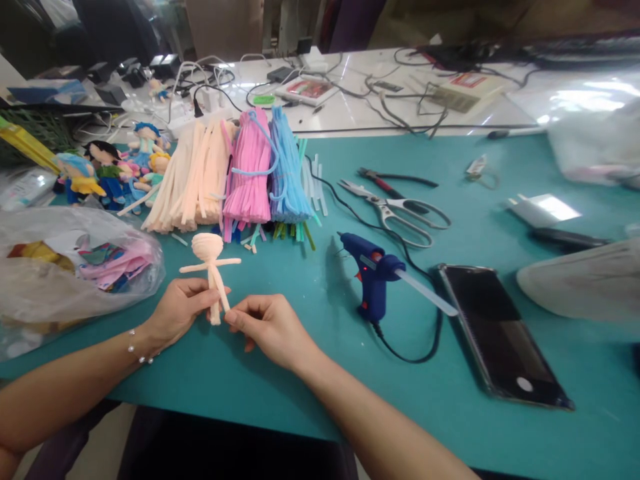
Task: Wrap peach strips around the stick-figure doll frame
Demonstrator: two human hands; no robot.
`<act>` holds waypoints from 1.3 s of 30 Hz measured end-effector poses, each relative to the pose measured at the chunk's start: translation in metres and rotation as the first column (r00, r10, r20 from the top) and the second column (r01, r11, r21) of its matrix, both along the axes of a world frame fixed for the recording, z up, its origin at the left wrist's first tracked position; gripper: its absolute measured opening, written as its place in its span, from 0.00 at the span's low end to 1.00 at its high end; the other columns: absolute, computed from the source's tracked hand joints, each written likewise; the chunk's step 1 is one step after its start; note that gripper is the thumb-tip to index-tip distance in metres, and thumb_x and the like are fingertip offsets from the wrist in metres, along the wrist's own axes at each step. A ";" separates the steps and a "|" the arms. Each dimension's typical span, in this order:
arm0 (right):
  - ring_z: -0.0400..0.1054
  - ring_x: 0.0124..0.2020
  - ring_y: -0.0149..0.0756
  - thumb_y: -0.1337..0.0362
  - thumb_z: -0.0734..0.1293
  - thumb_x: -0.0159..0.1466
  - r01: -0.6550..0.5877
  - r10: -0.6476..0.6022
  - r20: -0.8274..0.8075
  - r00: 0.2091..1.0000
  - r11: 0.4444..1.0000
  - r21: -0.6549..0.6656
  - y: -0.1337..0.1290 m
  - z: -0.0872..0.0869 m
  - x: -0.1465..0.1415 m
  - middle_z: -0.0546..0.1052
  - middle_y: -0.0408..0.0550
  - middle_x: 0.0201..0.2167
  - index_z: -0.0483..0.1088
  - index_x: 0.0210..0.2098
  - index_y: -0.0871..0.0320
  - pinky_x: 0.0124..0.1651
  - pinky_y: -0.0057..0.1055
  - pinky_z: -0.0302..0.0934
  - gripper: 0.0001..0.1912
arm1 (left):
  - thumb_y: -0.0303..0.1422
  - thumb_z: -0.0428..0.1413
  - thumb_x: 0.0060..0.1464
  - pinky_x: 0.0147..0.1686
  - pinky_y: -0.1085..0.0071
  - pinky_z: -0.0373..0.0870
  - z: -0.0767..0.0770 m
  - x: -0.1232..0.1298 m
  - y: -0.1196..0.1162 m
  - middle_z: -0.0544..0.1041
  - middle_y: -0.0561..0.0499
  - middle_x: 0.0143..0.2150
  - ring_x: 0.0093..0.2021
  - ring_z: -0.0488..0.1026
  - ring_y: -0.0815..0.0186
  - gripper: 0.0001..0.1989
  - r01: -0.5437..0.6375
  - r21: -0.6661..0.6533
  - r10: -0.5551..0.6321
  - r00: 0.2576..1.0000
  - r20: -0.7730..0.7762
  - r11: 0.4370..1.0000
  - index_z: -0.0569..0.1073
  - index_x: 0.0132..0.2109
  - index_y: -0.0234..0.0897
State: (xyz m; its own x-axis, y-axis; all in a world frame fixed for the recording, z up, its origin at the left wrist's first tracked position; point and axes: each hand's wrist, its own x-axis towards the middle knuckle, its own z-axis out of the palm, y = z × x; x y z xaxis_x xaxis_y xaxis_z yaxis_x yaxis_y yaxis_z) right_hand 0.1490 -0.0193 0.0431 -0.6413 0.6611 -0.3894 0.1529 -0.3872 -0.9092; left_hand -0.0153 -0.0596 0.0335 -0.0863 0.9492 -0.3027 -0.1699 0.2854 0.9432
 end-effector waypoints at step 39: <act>0.53 0.19 0.25 0.69 0.62 0.51 -0.037 -0.025 0.106 0.994 0.836 0.547 0.001 -0.007 0.002 0.61 0.38 0.15 0.59 0.15 0.59 0.22 0.23 0.48 0.10 | 0.42 0.59 0.45 0.17 0.77 0.59 -0.006 0.003 0.003 0.69 0.55 0.17 0.17 0.64 0.73 0.17 0.054 0.065 -0.061 0.992 0.113 0.996 0.74 0.36 0.32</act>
State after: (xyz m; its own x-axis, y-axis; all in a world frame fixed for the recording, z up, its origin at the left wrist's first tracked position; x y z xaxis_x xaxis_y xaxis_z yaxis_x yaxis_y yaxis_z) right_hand 0.1509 -0.0182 0.0358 -0.6222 0.7823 -0.0296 0.2599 0.1707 -0.9504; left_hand -0.0126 -0.0568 0.0274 0.0010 0.9688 -0.2479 -0.2628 0.2394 0.9347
